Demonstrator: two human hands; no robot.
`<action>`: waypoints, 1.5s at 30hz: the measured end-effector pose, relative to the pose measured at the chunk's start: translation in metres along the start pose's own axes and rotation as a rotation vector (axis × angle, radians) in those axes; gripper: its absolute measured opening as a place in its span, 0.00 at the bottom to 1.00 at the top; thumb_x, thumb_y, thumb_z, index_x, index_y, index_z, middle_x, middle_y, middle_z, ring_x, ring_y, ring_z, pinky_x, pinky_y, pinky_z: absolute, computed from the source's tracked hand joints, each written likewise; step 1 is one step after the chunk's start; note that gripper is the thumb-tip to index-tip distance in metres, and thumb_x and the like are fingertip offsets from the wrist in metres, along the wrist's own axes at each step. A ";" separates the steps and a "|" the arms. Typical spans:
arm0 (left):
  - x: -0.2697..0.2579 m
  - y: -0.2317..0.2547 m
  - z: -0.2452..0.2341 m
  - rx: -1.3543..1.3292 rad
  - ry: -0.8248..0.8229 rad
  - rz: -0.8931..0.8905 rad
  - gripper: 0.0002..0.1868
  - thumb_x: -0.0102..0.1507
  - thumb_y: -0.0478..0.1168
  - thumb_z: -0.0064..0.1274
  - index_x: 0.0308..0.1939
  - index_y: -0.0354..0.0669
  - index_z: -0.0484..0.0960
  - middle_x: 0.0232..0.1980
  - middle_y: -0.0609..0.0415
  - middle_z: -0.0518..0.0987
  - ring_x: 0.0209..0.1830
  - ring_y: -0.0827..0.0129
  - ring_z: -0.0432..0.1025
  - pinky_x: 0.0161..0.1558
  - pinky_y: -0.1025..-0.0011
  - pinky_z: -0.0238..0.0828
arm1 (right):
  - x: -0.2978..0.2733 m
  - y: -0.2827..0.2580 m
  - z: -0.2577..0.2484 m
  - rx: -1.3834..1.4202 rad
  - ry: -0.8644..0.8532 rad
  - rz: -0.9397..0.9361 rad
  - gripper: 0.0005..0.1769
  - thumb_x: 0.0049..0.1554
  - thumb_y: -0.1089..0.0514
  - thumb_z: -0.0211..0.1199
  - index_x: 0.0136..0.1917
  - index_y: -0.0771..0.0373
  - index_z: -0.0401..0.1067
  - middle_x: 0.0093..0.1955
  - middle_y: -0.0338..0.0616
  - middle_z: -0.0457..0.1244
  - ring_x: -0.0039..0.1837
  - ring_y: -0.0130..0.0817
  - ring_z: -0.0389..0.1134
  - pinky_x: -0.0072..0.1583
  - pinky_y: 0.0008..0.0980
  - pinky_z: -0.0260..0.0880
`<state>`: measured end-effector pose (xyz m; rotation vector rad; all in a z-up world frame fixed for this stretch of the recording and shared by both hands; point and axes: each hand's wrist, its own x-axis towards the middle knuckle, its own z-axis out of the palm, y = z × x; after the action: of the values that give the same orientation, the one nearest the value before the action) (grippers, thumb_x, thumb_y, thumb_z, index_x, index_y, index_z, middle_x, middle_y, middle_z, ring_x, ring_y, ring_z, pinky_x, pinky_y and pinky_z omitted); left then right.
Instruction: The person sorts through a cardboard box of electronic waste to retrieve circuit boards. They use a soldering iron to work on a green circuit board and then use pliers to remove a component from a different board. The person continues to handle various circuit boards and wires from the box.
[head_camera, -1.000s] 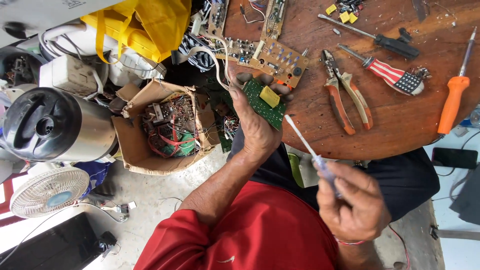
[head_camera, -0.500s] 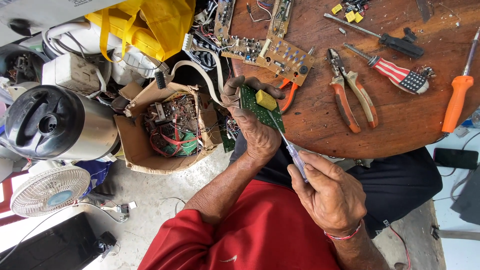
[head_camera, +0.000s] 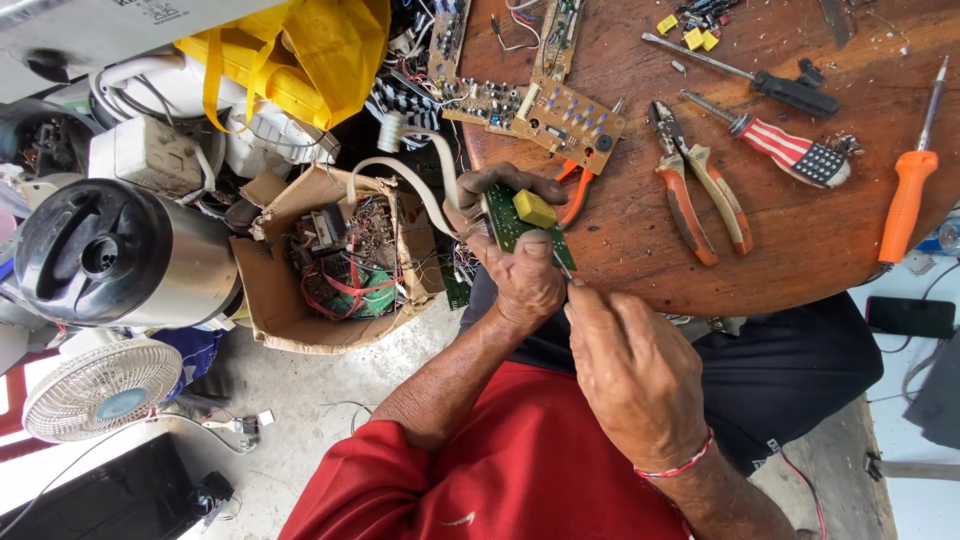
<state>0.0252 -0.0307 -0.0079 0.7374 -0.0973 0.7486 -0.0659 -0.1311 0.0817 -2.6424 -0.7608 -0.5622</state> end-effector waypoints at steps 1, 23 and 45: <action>-0.003 0.000 -0.001 0.070 -0.056 0.033 0.26 0.69 0.51 0.59 0.64 0.50 0.64 0.52 0.51 0.68 0.42 0.64 0.71 0.49 0.65 0.72 | 0.000 -0.001 0.001 -0.051 -0.042 0.023 0.11 0.65 0.62 0.63 0.62 0.62 0.76 0.45 0.41 0.63 0.43 0.38 0.68 0.47 0.36 0.71; 0.020 0.027 -0.007 -0.249 0.210 -0.654 0.22 0.71 0.60 0.45 0.54 0.46 0.73 0.40 0.50 0.77 0.33 0.59 0.75 0.38 0.56 0.77 | -0.004 0.049 0.000 0.258 0.046 -0.020 0.10 0.66 0.64 0.61 0.58 0.68 0.77 0.46 0.49 0.67 0.42 0.42 0.71 0.44 0.40 0.70; 0.016 0.032 0.014 -0.319 0.322 -0.846 0.26 0.71 0.63 0.44 0.49 0.44 0.77 0.35 0.46 0.77 0.28 0.57 0.72 0.30 0.59 0.72 | 0.000 0.036 0.006 -0.119 0.011 -0.113 0.10 0.66 0.62 0.64 0.60 0.55 0.80 0.36 0.35 0.54 0.33 0.35 0.59 0.38 0.37 0.64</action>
<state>0.0185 -0.0146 0.0257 0.2890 0.3656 0.0252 -0.0439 -0.1578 0.0686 -2.7145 -0.9040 -0.6716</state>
